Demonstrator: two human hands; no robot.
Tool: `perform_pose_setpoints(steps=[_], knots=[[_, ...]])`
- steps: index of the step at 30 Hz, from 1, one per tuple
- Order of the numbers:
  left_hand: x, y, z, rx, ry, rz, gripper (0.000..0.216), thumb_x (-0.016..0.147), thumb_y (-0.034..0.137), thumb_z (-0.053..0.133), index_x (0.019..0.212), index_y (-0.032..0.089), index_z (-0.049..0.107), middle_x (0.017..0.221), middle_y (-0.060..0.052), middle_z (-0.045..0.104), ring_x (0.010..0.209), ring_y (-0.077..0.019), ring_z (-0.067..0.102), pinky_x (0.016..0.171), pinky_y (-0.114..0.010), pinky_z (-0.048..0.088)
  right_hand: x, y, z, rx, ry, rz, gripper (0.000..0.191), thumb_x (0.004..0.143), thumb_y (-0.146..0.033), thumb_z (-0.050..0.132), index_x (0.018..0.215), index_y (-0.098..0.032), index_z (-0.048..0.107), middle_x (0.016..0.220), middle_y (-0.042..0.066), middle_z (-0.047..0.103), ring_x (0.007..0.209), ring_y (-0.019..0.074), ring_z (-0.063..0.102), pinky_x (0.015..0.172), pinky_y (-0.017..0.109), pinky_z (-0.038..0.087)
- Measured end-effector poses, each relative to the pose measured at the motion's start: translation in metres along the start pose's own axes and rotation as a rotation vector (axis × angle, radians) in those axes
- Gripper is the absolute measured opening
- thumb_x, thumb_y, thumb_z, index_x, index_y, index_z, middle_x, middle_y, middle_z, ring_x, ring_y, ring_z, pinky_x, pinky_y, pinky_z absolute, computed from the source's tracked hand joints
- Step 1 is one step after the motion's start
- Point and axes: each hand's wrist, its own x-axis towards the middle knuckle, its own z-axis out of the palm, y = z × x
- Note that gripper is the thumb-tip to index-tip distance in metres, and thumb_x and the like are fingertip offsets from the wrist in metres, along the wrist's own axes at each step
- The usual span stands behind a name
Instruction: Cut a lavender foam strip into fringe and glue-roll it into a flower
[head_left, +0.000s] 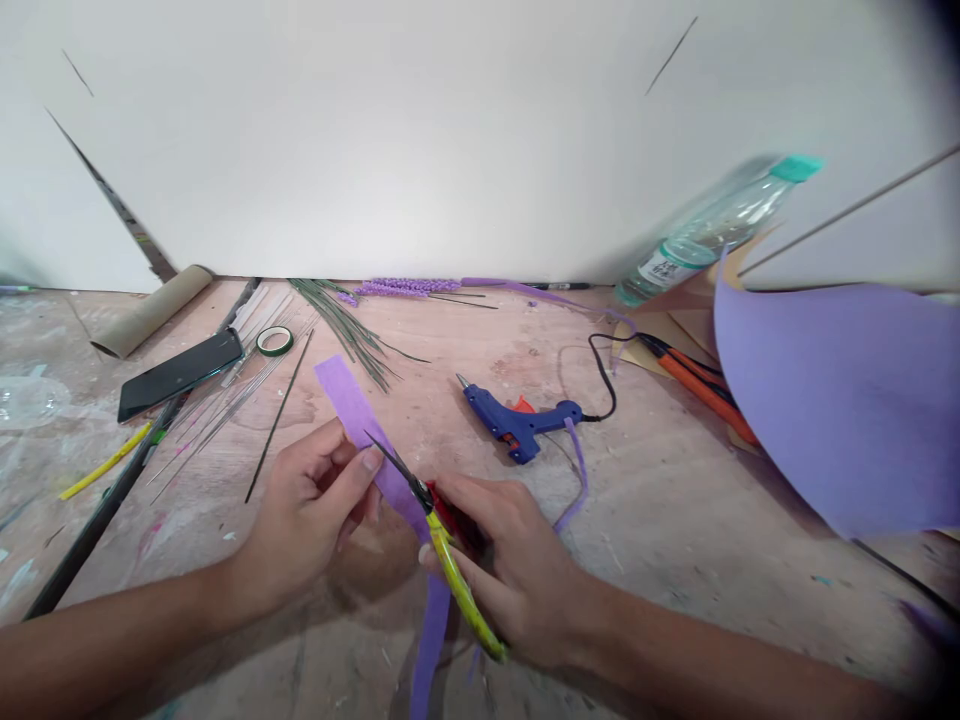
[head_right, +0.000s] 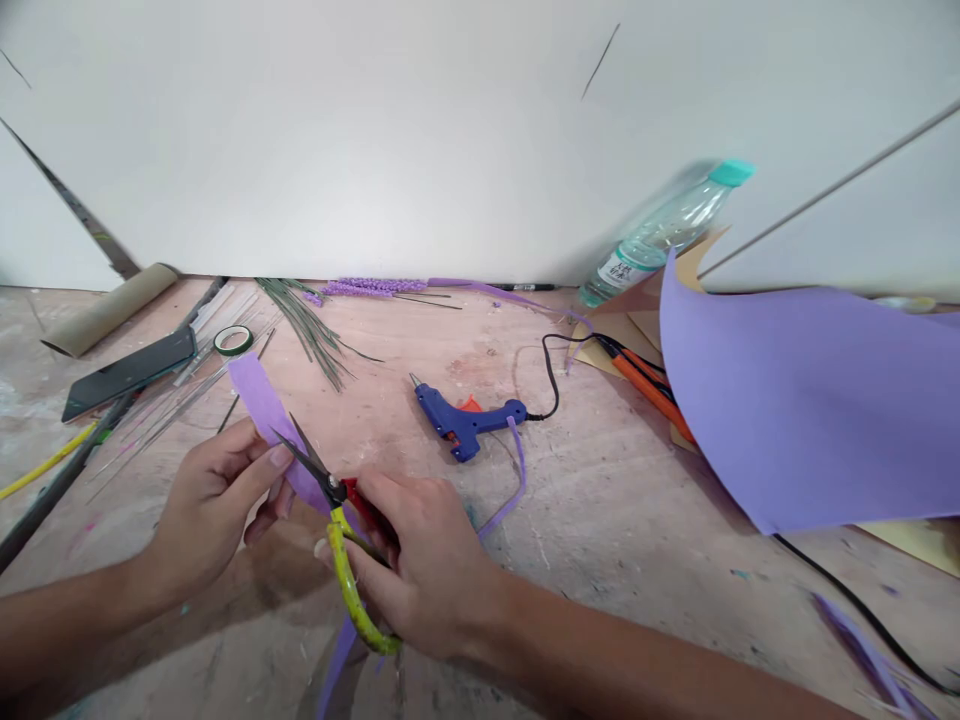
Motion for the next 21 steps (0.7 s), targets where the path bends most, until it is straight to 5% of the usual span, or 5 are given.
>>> perform_pose_setpoints(steps=[9,21], knots=[[-0.0043,-0.0082,-0.0034,-0.052,-0.039,0.008,0.030,0.092,0.040,0.066,0.077,0.016,0.059,0.053,0.003,0.058,0.035,-0.0054,0.042,0.031,-0.012,0.034,-0.0028,0.0024,0.0004,-0.076,0.017,-0.065,0.028,0.094,-0.036,0.055,0.075,-0.021,0.041,0.065,-0.005,0.042,0.057,0.0114,0.036,0.056,0.026,0.024],[-0.0064,-0.0099,-0.0065,-0.129,-0.072,-0.005,0.026,0.090,0.038,0.070,0.079,0.015,0.063,0.053,0.002,0.062,0.031,-0.0044,0.043,0.030,-0.010,0.034,-0.0033,0.0073,0.0019,-0.172,0.080,-0.185,0.034,0.096,-0.033,0.057,0.074,-0.023,0.033,0.062,-0.007,0.037,0.054,0.0109,0.031,0.053,0.026,0.021]])
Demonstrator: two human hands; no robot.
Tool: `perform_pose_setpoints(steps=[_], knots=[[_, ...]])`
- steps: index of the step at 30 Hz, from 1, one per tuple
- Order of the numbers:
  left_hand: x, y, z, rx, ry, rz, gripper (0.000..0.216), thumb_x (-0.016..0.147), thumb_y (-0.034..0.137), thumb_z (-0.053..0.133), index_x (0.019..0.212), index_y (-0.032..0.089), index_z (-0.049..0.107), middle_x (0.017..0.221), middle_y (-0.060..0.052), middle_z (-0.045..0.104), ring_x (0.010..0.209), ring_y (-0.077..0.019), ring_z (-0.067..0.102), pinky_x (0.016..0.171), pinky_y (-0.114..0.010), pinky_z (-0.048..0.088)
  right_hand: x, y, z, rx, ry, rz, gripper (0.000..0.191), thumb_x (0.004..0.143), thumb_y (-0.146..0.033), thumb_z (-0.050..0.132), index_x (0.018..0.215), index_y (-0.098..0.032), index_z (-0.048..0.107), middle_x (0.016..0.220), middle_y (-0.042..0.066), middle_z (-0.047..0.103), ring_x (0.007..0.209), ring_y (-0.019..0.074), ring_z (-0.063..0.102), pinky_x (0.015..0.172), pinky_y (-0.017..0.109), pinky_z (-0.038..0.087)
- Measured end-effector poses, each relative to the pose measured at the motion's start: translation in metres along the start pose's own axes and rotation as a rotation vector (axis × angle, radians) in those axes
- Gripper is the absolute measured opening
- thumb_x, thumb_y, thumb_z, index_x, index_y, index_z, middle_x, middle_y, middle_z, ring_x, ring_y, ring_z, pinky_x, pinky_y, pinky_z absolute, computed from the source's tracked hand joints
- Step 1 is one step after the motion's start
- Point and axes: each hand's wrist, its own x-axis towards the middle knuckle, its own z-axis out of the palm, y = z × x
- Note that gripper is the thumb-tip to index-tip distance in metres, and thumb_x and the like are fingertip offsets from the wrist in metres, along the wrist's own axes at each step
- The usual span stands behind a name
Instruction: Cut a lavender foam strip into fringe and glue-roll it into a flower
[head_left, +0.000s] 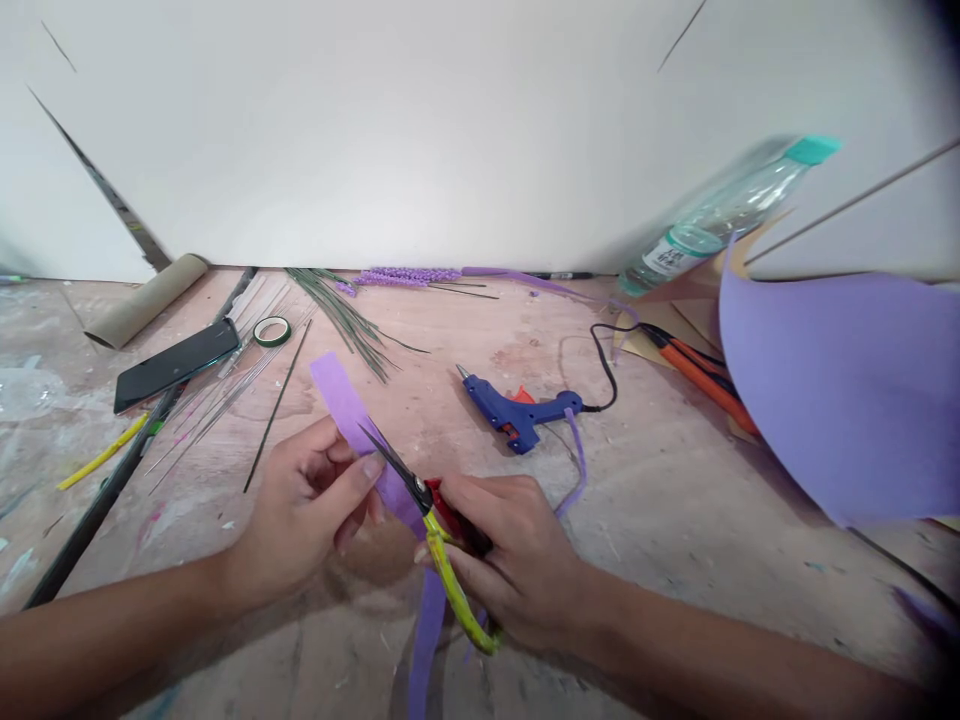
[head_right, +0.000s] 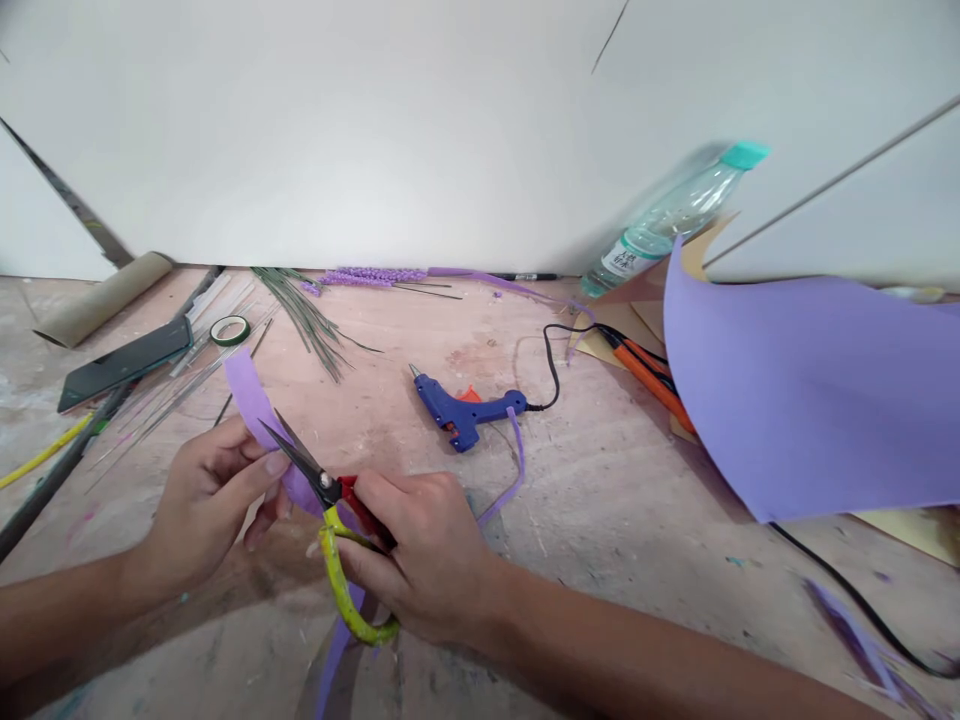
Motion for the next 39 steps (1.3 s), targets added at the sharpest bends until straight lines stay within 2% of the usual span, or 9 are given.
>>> perform_pose_setpoints(steps=[7,15,27,33,39], knots=[[-0.001,-0.002,0.000,-0.015,-0.016,-0.017,0.027,0.090,0.036,0.071,0.077,0.014,0.064,0.053,0.001,0.064,0.033,-0.0055,0.046,0.032,-0.011,0.035,0.000,-0.002,-0.002,0.006,-0.039,0.037,0.028,0.092,-0.030,0.057,0.075,-0.023,0.035,0.063,-0.006,0.039,0.054,0.0107,0.032,0.054,0.025,0.022],[-0.003,-0.003,-0.002,-0.052,-0.042,-0.041,0.025,0.092,0.036,0.070,0.080,0.014,0.066,0.055,0.000,0.065,0.035,-0.0062,0.047,0.033,-0.012,0.036,-0.001,-0.002,-0.001,0.023,-0.022,0.025,0.037,0.095,-0.036,0.059,0.073,-0.023,0.033,0.061,-0.007,0.036,0.053,0.0108,0.029,0.053,0.027,0.022],[0.001,-0.002,-0.006,-0.095,-0.111,-0.036,0.025,0.087,0.033,0.072,0.074,0.012,0.069,0.057,-0.005,0.069,0.040,-0.0088,0.052,0.038,-0.015,0.039,-0.002,0.000,0.000,0.050,-0.025,0.003,0.035,0.095,-0.035,0.058,0.073,-0.023,0.033,0.062,-0.007,0.036,0.054,0.0105,0.030,0.053,0.027,0.021],[0.005,0.000,-0.012,-0.080,-0.075,0.019,0.023,0.089,0.033,0.072,0.077,0.014,0.069,0.056,-0.002,0.068,0.036,-0.0077,0.050,0.034,-0.015,0.035,-0.003,-0.001,0.002,0.072,-0.037,0.011,0.033,0.094,-0.033,0.057,0.074,-0.023,0.033,0.062,-0.007,0.036,0.055,0.0109,0.029,0.053,0.028,0.021],[0.000,0.003,-0.007,-0.047,-0.061,0.012,0.024,0.087,0.028,0.076,0.070,0.013,0.067,0.054,-0.002,0.068,0.033,-0.0059,0.047,0.034,-0.014,0.032,0.001,-0.009,0.002,0.186,-0.059,0.063,0.035,0.098,-0.039,0.056,0.074,-0.023,0.036,0.061,-0.007,0.037,0.053,0.0101,0.031,0.052,0.026,0.023]])
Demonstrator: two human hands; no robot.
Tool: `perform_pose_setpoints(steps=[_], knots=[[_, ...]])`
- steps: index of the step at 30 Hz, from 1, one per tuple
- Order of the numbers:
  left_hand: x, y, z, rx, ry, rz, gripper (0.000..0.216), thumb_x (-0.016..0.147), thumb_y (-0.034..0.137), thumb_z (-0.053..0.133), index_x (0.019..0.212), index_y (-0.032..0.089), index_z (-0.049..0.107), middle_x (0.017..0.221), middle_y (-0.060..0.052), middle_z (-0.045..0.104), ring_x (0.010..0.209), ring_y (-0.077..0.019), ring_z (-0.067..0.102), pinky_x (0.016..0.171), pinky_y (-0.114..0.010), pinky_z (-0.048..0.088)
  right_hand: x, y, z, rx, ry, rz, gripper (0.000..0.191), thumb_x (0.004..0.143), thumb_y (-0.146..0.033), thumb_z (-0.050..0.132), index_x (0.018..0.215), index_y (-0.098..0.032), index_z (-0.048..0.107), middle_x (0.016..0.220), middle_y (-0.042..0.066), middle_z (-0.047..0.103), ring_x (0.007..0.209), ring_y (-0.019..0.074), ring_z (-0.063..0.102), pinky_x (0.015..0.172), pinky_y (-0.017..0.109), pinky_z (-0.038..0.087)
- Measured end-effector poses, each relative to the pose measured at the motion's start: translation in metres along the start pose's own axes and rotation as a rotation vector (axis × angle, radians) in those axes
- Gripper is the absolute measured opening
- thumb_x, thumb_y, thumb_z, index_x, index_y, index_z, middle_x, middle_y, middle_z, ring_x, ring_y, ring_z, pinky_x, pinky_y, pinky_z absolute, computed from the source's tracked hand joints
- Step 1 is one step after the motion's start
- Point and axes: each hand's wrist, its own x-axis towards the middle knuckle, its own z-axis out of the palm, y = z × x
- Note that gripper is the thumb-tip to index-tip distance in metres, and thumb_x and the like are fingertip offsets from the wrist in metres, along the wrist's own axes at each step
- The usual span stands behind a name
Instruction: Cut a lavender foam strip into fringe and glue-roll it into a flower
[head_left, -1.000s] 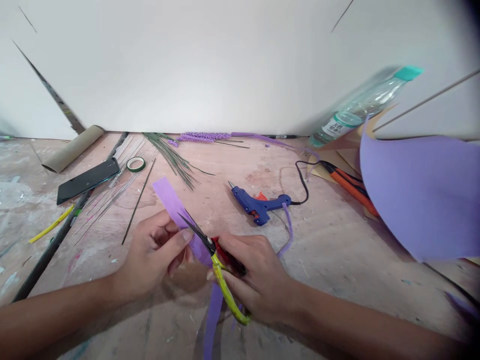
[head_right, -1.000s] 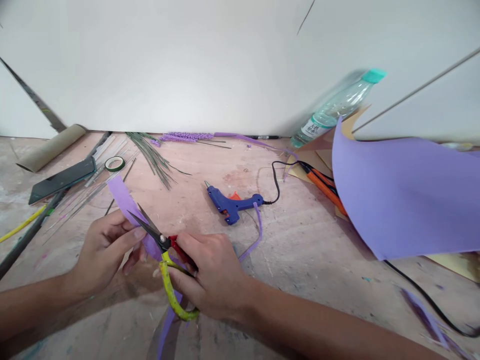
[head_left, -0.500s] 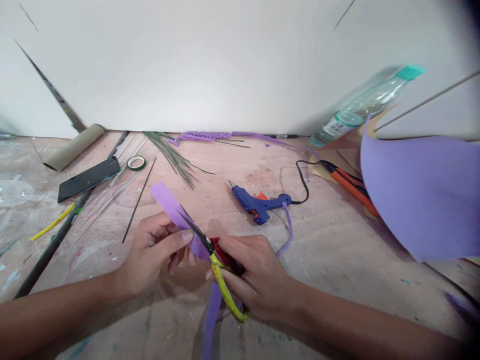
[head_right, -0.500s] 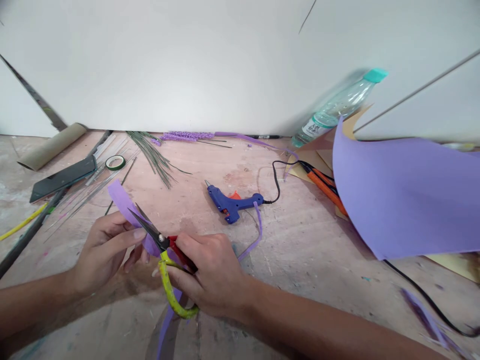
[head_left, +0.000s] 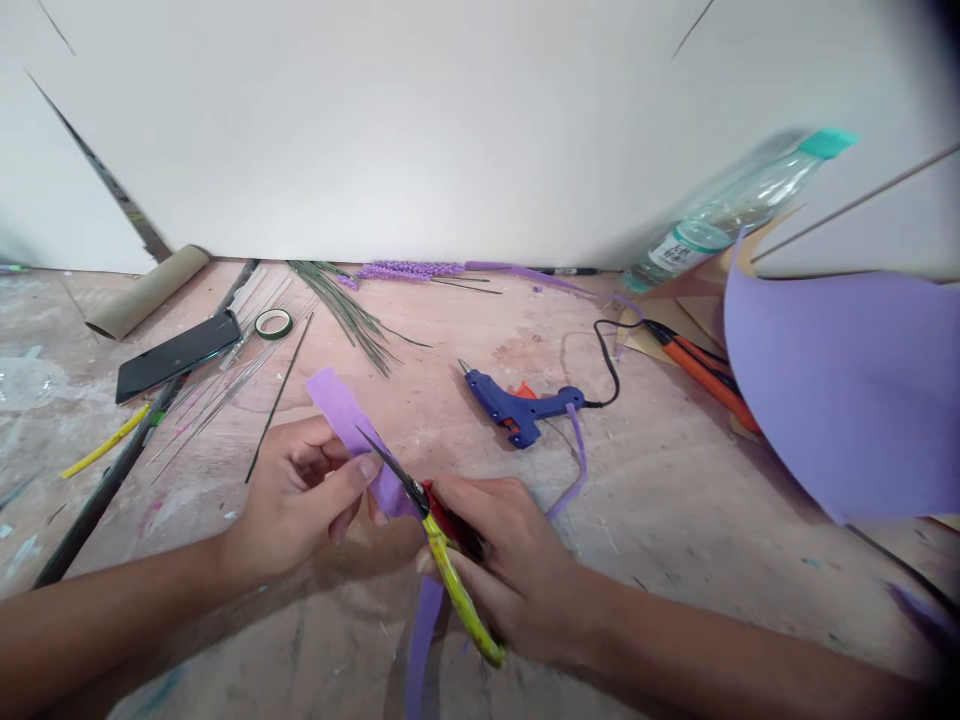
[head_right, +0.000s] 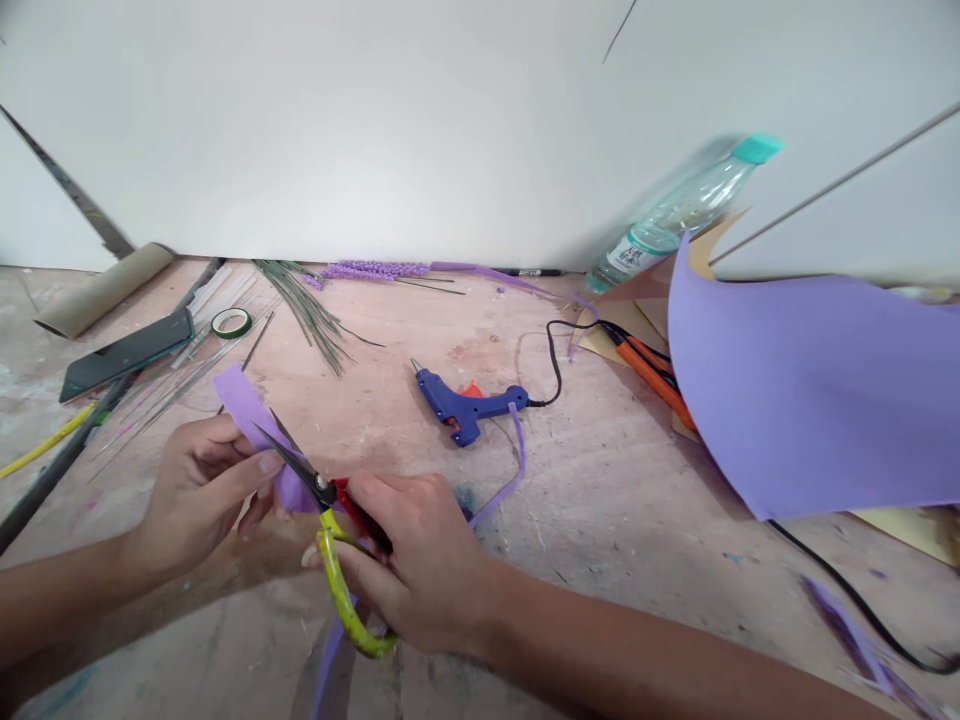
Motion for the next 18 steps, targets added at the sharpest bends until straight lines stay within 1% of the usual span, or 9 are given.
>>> perform_pose_setpoints(steps=[5,12,18], knots=[[-0.0004,0.0028,0.0033,-0.004,0.020,-0.006,0.021,0.083,0.026,0.078,0.069,0.014,0.068,0.052,-0.001,0.068,0.033,-0.0061,0.046,0.033,-0.014,0.033,-0.0010,-0.0032,0.0004,0.084,0.000,0.010,0.043,0.102,-0.048,0.053,0.071,-0.022,0.036,0.060,-0.007,0.035,0.052,0.0095,0.030,0.051,0.026,0.024],[-0.0036,0.0042,0.0012,0.003,0.012,-0.037,0.022,0.086,0.024,0.074,0.068,0.014,0.068,0.050,-0.002,0.069,0.033,-0.0055,0.043,0.034,-0.013,0.030,-0.0023,-0.0045,0.0006,0.176,-0.023,0.043,0.044,0.100,-0.051,0.056,0.072,-0.021,0.039,0.061,-0.007,0.034,0.053,0.0088,0.031,0.051,0.025,0.024],[-0.0028,0.0034,0.0005,-0.003,-0.002,-0.051,0.025,0.088,0.028,0.072,0.068,0.014,0.068,0.050,-0.004,0.069,0.033,-0.0063,0.042,0.034,-0.015,0.028,-0.0018,-0.0062,0.0020,0.199,-0.017,0.089,0.049,0.100,-0.053,0.055,0.066,-0.020,0.041,0.058,-0.007,0.035,0.051,0.0081,0.031,0.050,0.024,0.025]])
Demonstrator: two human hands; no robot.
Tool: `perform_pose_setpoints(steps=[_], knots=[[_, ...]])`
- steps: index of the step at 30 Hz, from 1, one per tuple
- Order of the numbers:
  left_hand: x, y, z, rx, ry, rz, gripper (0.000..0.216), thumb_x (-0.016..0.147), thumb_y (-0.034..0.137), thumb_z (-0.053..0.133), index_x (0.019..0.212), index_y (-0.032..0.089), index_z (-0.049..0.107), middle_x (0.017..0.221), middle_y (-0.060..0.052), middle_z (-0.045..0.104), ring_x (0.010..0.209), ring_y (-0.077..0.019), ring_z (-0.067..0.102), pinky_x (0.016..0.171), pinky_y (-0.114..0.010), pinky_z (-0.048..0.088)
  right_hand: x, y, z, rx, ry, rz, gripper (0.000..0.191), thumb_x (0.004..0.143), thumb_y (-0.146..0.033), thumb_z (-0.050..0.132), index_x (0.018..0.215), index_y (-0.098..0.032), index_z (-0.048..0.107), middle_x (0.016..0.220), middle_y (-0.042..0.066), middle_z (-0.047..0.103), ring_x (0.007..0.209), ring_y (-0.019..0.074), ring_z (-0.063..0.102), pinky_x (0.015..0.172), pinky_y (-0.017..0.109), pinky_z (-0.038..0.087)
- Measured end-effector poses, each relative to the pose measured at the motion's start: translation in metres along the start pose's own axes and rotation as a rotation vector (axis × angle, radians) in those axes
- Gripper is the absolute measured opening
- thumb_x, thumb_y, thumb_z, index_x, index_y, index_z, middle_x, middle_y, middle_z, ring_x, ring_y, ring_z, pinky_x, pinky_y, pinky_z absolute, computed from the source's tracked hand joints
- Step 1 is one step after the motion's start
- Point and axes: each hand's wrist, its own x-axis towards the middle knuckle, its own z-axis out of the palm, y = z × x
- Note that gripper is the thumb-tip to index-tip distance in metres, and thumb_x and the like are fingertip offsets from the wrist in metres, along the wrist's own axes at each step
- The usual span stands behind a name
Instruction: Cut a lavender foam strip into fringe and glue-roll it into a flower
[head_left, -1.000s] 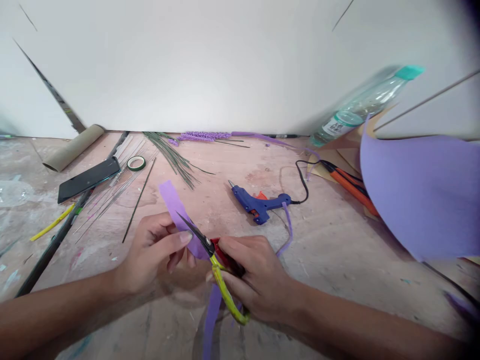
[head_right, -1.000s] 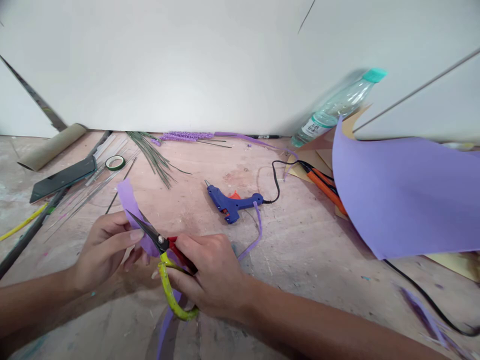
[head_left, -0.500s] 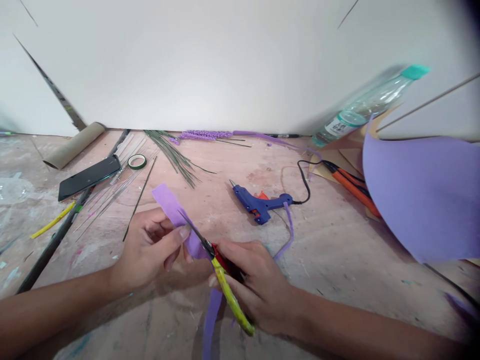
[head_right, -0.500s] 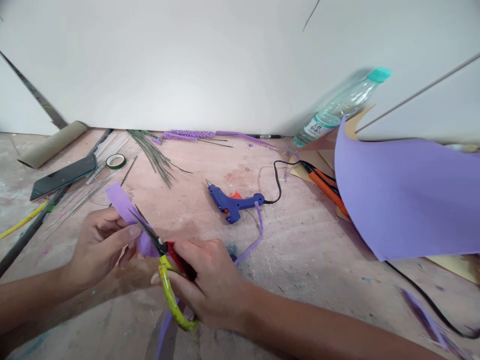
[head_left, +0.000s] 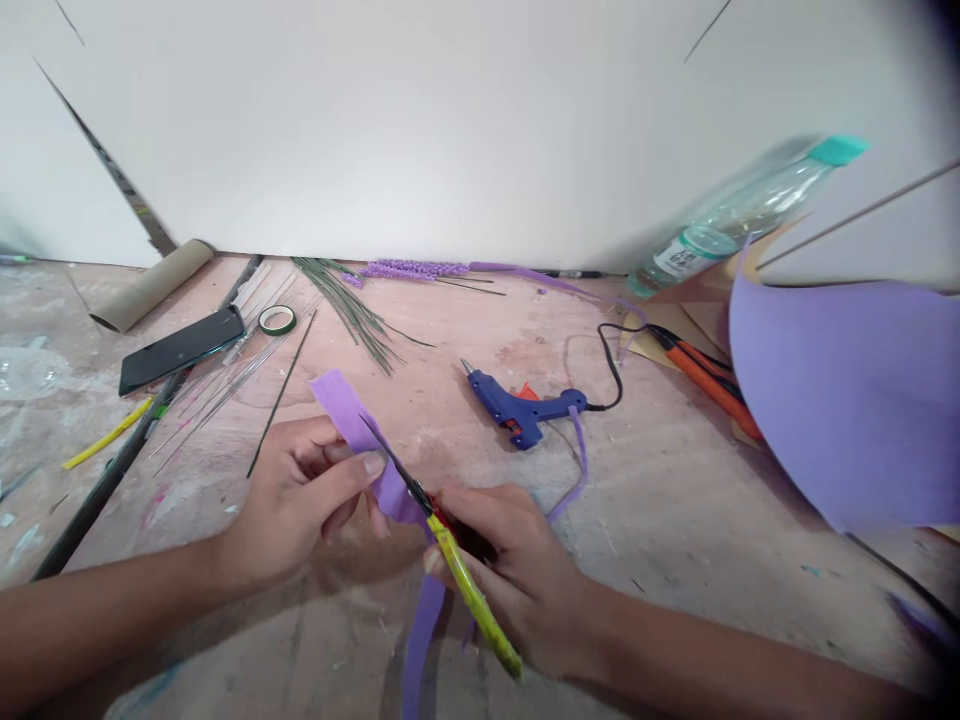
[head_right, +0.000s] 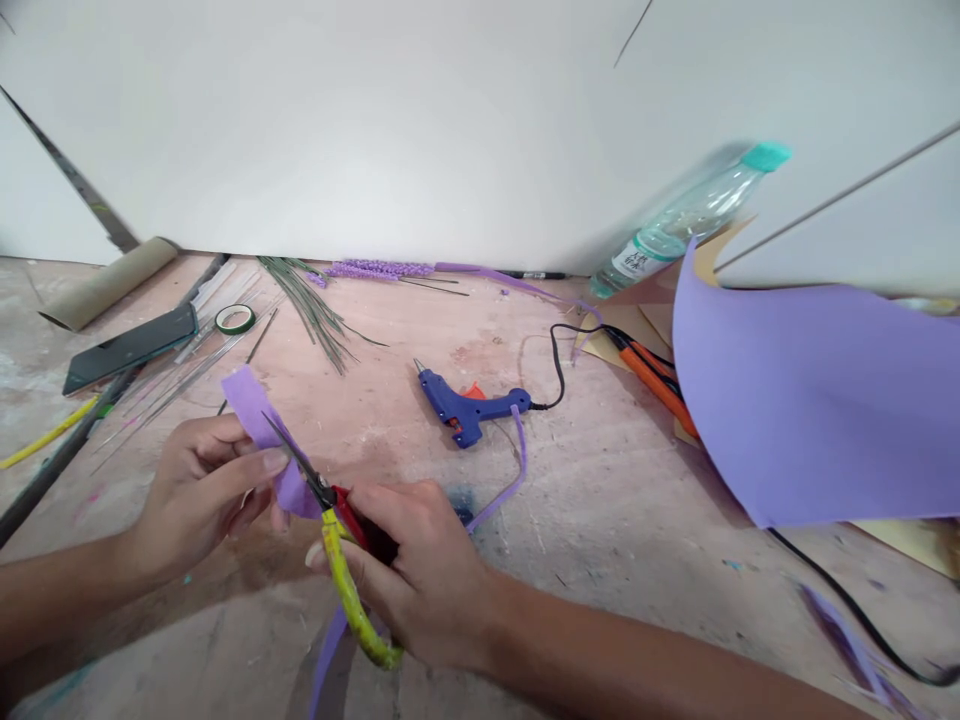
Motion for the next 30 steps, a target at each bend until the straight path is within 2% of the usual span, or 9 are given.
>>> perform_pose_setpoints(steps=[5,10,16,19,24,27,30], knots=[[-0.002,-0.003,0.000,-0.005,-0.023,-0.023,0.027,0.089,0.031,0.072,0.068,0.014,0.068,0.052,-0.004,0.069,0.036,-0.0063,0.043,0.035,-0.015,0.028,0.002,-0.006,-0.001,0.050,-0.042,0.019,0.044,0.100,-0.052,0.054,0.072,-0.019,0.050,0.062,-0.005,0.041,0.053,0.0085,0.035,0.050,0.023,0.028],[-0.003,-0.004,0.000,-0.008,-0.036,-0.030,0.030,0.090,0.033,0.071,0.068,0.013,0.069,0.052,-0.004,0.069,0.038,-0.0064,0.043,0.037,-0.016,0.028,0.001,-0.005,0.000,0.059,-0.023,0.006,0.039,0.100,-0.046,0.059,0.074,-0.017,0.057,0.060,-0.006,0.042,0.052,0.0077,0.036,0.051,0.022,0.029],[-0.005,-0.004,0.002,-0.001,-0.063,-0.049,0.032,0.090,0.034,0.071,0.066,0.012,0.068,0.053,-0.005,0.068,0.038,-0.0070,0.045,0.038,-0.017,0.029,0.001,-0.004,0.000,0.110,-0.060,-0.033,0.036,0.101,-0.041,0.057,0.074,-0.018,0.056,0.069,-0.004,0.053,0.058,0.0083,0.044,0.054,0.022,0.033],[-0.004,-0.006,0.000,0.005,-0.076,-0.050,0.032,0.090,0.034,0.071,0.067,0.012,0.068,0.052,-0.005,0.067,0.038,-0.0071,0.044,0.037,-0.017,0.028,0.001,-0.003,0.000,0.077,-0.039,0.003,0.039,0.099,-0.046,0.061,0.073,-0.018,0.056,0.063,-0.005,0.046,0.054,0.0081,0.039,0.051,0.022,0.029],[0.000,-0.006,-0.006,0.019,-0.111,-0.008,0.031,0.084,0.035,0.078,0.065,0.011,0.069,0.050,-0.002,0.060,0.040,-0.0064,0.043,0.038,-0.016,0.031,0.000,-0.001,0.001,0.066,0.003,-0.050,0.044,0.100,-0.048,0.059,0.069,-0.019,0.048,0.061,-0.007,0.037,0.052,0.0073,0.032,0.050,0.022,0.026],[0.002,-0.004,-0.009,0.003,-0.072,0.038,0.038,0.085,0.040,0.076,0.061,0.012,0.065,0.048,0.001,0.053,0.040,-0.0074,0.044,0.037,-0.016,0.033,-0.001,-0.001,0.002,0.056,0.007,-0.056,0.046,0.101,-0.049,0.058,0.068,-0.019,0.046,0.059,-0.007,0.035,0.051,0.0078,0.029,0.050,0.023,0.026],[0.004,-0.003,-0.008,-0.022,-0.024,0.071,0.033,0.088,0.037,0.073,0.066,0.013,0.066,0.047,0.003,0.054,0.035,-0.0060,0.042,0.033,-0.015,0.030,-0.002,-0.001,0.002,0.060,-0.008,-0.060,0.045,0.101,-0.049,0.057,0.069,-0.019,0.046,0.059,-0.007,0.037,0.051,0.0078,0.028,0.049,0.022,0.026]])
